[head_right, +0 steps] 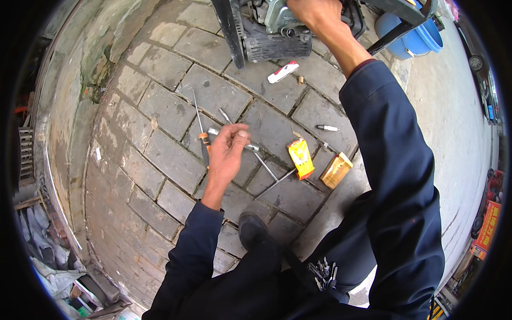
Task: The person uses a screwdriver to remove and reinstall screws on a yellow portable generator. They repeatedly pull the starter cord to test the engine, then continue adjusting internal components with the screwdriver and a socket wrench.
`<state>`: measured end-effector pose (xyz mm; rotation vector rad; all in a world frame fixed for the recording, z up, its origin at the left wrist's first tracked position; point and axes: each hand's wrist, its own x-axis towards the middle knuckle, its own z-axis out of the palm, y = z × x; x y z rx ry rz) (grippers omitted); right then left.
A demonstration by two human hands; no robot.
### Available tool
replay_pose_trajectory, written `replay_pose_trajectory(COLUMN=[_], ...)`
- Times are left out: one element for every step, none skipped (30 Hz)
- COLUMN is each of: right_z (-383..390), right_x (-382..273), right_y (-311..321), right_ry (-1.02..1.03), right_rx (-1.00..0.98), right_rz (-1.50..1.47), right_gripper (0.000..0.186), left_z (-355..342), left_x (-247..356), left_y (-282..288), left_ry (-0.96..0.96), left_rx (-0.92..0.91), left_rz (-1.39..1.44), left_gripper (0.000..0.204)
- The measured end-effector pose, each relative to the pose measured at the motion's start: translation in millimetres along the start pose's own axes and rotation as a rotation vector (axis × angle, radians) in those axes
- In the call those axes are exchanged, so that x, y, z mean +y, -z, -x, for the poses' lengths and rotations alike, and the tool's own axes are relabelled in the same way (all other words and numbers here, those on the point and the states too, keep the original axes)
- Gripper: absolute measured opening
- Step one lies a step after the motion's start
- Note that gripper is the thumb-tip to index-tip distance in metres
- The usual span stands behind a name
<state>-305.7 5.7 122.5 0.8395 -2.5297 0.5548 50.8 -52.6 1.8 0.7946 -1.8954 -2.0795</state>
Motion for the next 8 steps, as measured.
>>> replay_pose_trajectory(right_z=[0,-1,-1,1,4,5,3,2], right_x=[2,3,3,2,0,-2,-5,-8], right_y=[-2,-4,-4,-4,-1,3,8,13], right_ry=[0.011,0.025,0.040,-0.019,-0.076,-0.131,-0.123,-0.117], right_rx=[0.036,0.071,0.107,0.078,0.049,0.020,-0.034,-0.090], right_rz=[0.007,0.014,0.019,0.016,0.014,0.010,0.008,0.003], right_gripper=[0.034,0.035,0.035,0.035,0.035,0.035,0.036,0.037], left_z=[0,-1,-1,-1,0,-1,-2,-3], left_x=[0,0,0,0,-1,-2,-3,-5], left_y=[0,0,2,3,5,7,9,12], left_ry=[-0.003,-0.006,-0.002,-0.001,0.006,-0.008,0.005,-0.001], left_rx=[-0.003,-0.002,0.001,-0.008,-0.014,-0.020,-0.016,-0.012], left_rz=[-0.002,-0.001,0.001,-0.022,-0.043,-0.055,-0.041,-0.021], left_gripper=[0.022,0.022,0.022,0.024,0.025,0.026,0.026,0.026])
